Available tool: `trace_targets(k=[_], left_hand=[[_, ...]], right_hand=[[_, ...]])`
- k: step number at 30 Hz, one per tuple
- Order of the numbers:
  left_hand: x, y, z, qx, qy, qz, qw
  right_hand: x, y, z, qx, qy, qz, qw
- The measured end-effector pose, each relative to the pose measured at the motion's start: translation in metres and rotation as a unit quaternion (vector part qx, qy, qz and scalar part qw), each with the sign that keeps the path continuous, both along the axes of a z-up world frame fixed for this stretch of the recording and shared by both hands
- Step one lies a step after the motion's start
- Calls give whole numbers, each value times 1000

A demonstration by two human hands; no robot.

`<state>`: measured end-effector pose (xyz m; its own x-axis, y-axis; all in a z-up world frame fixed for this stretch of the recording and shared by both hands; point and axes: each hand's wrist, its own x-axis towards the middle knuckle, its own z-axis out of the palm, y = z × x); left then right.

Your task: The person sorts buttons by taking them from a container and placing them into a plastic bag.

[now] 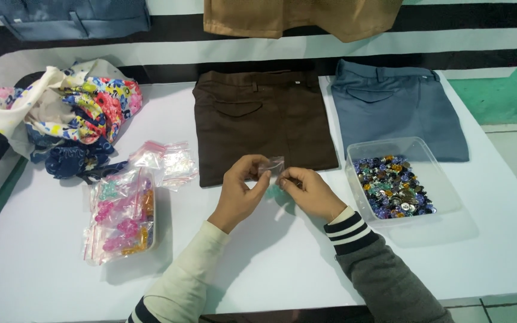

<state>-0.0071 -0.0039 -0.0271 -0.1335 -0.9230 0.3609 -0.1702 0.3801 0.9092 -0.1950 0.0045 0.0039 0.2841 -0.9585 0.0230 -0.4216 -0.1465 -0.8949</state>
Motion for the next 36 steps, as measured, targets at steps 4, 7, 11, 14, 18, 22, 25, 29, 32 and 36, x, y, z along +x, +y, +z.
trace_targets(k=[4,7,11,14,18,22,25,29,32,36], left_hand=[[0,4,12,-6,-37,-11,999],[0,6,18,-24,-61,-27,997],[0,7,16,2,-91,-35,995],[1,5,9,3,-94,-41,995],[2,4,4,7,-69,-52,996],[1,6,18,-1,-65,-54,996],[1,2,9,3,-41,-51,998],[1,-1,4,36,4,-48,998],[2,-4,3,45,24,-29,998],[5,-8,-6,58,29,-6,998]], right_hand=[[-1,-1,-5,4,12,10,1000],[-5,-3,-10,2,1,5,1000],[-2,2,-2,-56,-40,-22,997],[-3,1,-3,-106,-45,-31,993],[-3,5,-2,-102,-60,8,993],[-1,2,1,-113,-52,28,992],[-3,1,-3,-116,-78,27,990],[-5,-1,-5,-88,-76,26,993],[-6,-5,-20,-57,-61,29,996],[-5,-8,-24,-49,-50,18,997]])
